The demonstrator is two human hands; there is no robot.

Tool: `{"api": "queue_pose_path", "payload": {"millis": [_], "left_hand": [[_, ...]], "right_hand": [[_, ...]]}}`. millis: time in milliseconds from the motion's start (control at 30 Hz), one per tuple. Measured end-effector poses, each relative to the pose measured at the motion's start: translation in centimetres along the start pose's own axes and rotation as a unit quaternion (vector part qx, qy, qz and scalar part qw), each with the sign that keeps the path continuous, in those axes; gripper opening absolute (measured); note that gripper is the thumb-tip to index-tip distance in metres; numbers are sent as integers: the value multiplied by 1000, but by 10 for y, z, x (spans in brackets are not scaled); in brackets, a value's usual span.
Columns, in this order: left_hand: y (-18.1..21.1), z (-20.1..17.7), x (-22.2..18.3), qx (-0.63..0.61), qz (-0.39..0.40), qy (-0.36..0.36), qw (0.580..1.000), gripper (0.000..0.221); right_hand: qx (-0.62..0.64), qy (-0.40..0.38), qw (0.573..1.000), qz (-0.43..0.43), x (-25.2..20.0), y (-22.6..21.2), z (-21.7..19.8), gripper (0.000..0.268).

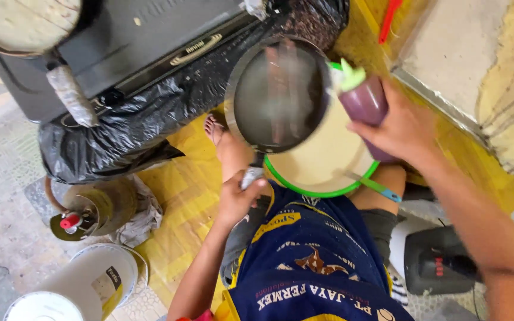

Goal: The person is preparing crepes by ladling batter into multiple frying pans on a gas stove, applying chocolate sauce from a squeeze bottle, and removing the finished crepes to a stack.

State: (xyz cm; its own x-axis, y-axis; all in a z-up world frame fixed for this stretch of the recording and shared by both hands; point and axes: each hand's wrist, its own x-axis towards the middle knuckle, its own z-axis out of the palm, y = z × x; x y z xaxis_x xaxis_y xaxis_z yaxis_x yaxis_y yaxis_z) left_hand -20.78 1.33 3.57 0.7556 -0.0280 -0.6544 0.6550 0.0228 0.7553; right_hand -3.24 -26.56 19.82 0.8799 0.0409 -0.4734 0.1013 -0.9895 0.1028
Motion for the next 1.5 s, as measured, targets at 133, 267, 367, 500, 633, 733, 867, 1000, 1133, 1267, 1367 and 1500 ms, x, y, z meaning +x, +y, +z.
{"api": "queue_pose_path", "payload": {"millis": [133,267,367,500,633,733,867,1000,1133,1267,1367,1500], "left_hand": [[-5,-55,-17,60,204,247,945,26],[12,-90,-49,61,261,379,885,42],[16,-94,-60,46,254,391,883,49],[-1,-77,-49,108,257,352,894,38],[-22,-46,-18,92,235,270,929,26],[-34,-21,8,189,177,218,941,32],[-53,5,42,290,107,154,938,44],[-42,10,59,335,123,123,926,53],[-39,5,79,365,113,97,919,51],[-16,7,72,428,139,123,885,55],[-10,0,78,483,203,161,836,57],[-4,-1,91,544,295,201,760,60]], "right_hand": [[367,242,881,-175,119,-76,62,98],[516,274,789,-192,192,-203,96,96],[554,307,750,-189,210,-242,121,100],[584,249,735,-240,221,-192,154,134],[173,208,942,-197,149,-55,219,64],[-123,18,991,-57,63,58,325,72],[-217,202,951,-81,-14,134,386,10],[-222,266,933,-94,5,140,346,9],[-289,277,912,-87,25,148,330,2],[-375,307,873,-55,-15,145,244,14],[-335,319,885,-54,-41,166,202,18],[-303,286,909,-17,-61,191,188,25]]}}
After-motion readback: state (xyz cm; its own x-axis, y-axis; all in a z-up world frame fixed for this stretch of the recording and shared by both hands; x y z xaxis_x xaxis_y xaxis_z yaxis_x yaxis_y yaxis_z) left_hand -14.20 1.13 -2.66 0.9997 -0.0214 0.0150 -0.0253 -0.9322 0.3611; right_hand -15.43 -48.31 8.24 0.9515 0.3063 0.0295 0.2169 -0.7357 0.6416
